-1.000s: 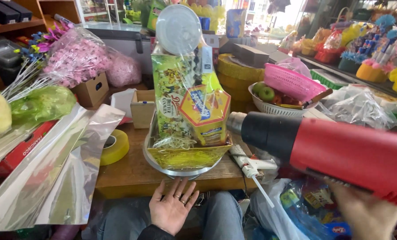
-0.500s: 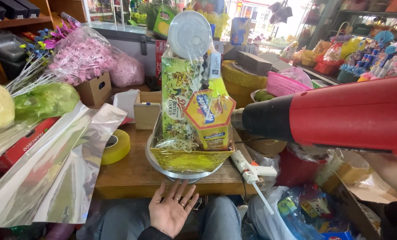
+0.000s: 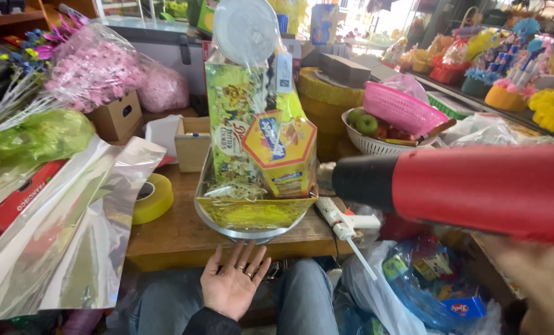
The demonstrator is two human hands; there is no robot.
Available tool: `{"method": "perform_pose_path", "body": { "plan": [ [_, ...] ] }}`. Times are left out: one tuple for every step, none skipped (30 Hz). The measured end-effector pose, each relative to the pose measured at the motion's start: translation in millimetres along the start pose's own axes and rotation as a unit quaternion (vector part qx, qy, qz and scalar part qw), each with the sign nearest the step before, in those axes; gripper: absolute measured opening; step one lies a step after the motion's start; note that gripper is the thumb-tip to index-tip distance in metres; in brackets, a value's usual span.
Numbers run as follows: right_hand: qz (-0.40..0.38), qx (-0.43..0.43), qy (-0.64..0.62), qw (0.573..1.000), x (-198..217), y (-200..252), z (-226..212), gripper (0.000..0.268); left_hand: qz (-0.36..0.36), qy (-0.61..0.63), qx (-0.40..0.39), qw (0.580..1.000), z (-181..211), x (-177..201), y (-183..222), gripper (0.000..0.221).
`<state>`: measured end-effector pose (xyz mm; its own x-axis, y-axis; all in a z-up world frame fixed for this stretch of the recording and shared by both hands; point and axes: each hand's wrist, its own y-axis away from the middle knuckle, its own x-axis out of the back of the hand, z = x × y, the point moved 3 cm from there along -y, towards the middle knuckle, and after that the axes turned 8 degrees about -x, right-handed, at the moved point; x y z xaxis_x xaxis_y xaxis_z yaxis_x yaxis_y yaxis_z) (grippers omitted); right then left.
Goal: Using a heat gun to shrink-wrap a gift basket filled with various snacks and chocolates.
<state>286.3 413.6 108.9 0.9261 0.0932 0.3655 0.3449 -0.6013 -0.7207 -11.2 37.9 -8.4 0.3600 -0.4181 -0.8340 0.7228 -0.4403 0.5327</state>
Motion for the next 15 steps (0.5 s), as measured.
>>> {"method": "perform_pose_path", "body": {
  "plan": [
    [-0.005,0.003,0.006,1.000,-10,-5,-28,0.079,-0.009,-0.001,-0.003,1.000,0,1,-1,0.054],
    [-0.010,0.007,0.011,1.000,-20,-6,-56,0.079,-0.019,-0.002,-0.008,1.000,0,2,-2,0.054],
    [-0.015,0.011,0.015,1.000,-31,-1,-66,0.079,-0.018,-0.002,-0.008,1.000,1,2,-1,0.054],
    [-0.019,0.014,0.019,1.000,-40,5,-76,0.078,-0.015,-0.003,-0.009,1.000,1,1,-1,0.054],
    [-0.023,0.017,0.024,0.999,-48,11,-89,0.078,-0.012,-0.003,-0.010,1.000,1,1,0,0.053],
    [-0.022,0.016,0.023,0.999,-50,12,-99,0.078,-0.012,-0.005,-0.011,1.000,2,3,-1,0.053],
    [-0.031,-0.026,-0.002,0.999,-52,12,-107,0.084,-0.021,-0.006,-0.013,1.000,2,4,-2,0.059],
    [-0.040,-0.068,-0.027,0.997,-54,12,-115,0.092,-0.030,-0.009,-0.015,0.999,3,4,-3,0.066],
    [-0.038,-0.070,-0.029,0.996,-57,10,-124,0.092,-0.030,-0.012,-0.015,0.999,5,3,0,0.066],
    [-0.036,-0.041,-0.064,0.996,-60,8,-136,0.088,-0.017,-0.013,-0.016,1.000,6,2,1,0.067],
    [-0.034,-0.011,-0.098,0.995,-62,6,-148,0.085,-0.004,-0.013,-0.017,1.000,7,0,2,0.068],
    [-0.030,-0.011,-0.102,0.994,-65,3,-130,0.085,-0.007,-0.016,-0.020,1.000,8,-4,6,0.068],
    [0.022,-0.050,0.017,0.998,-67,0,-111,0.083,0.014,-0.009,-0.015,1.000,10,-7,11,0.067],
    [0.074,-0.085,0.135,0.984,-70,-4,-93,0.089,0.033,0.001,-0.012,0.999,11,-10,14,0.067],
    [0.076,-0.082,0.130,0.985,-69,-11,-103,0.089,0.028,0.002,-0.016,0.999,12,-9,11,0.067]
  ]
}}
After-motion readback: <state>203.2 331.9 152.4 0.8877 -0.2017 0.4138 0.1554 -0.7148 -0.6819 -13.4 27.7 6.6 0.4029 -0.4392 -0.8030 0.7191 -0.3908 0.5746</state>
